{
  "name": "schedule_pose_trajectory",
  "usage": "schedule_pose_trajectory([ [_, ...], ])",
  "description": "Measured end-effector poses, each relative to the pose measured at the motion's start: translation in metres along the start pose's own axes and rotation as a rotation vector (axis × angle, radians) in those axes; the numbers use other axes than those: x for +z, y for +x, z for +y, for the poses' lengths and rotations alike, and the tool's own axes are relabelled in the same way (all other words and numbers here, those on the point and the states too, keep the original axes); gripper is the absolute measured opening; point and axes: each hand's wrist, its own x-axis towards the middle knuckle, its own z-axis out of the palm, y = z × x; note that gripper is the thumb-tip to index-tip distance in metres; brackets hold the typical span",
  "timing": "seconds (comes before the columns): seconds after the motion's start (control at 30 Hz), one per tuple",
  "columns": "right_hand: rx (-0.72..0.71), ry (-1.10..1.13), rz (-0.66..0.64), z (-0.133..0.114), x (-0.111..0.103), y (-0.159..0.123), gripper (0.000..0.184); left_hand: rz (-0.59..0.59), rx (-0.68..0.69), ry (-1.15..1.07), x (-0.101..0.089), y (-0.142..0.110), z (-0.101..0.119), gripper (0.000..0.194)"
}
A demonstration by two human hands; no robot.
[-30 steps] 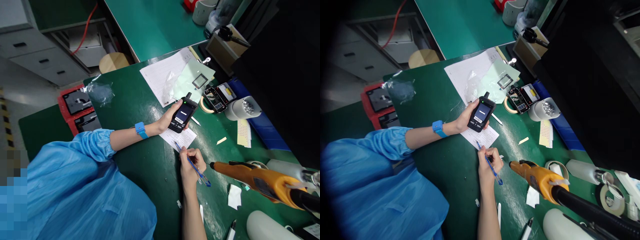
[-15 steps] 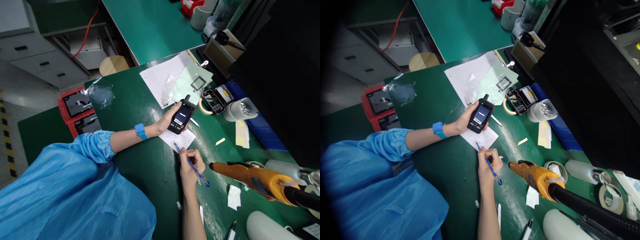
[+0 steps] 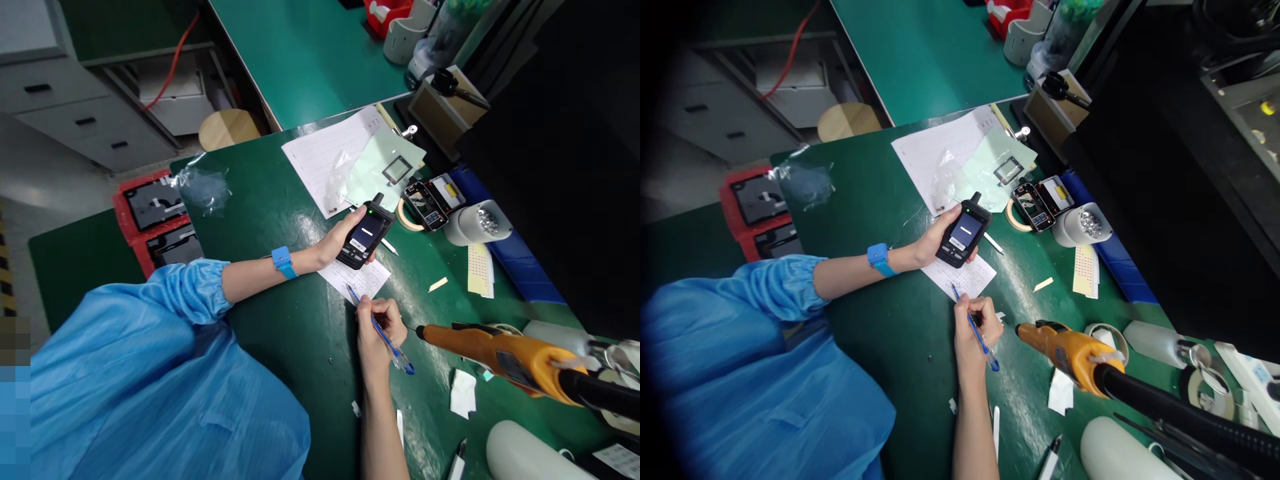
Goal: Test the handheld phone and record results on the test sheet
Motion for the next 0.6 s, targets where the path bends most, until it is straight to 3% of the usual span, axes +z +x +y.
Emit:
schedule_pose_trajectory([
  [0.17,-0.014,-0.015,0.107,0.003,0.0,-0.001,0.044,-0.029,0.005,0.015,0.0,0.0,0.001,0.086],
  [0.43,0.043,0.059,0.085,-0.006,-0.001,0.0,0.046,-0.048,0.042,0.065,0.0,0.0,0.001,0.085],
  [0.6,0.089,0.159,0.147,-0.013,0.003,0.005,0.05,-0.046,0.033,0.058,-0.001,0.0,0.0,0.084],
])
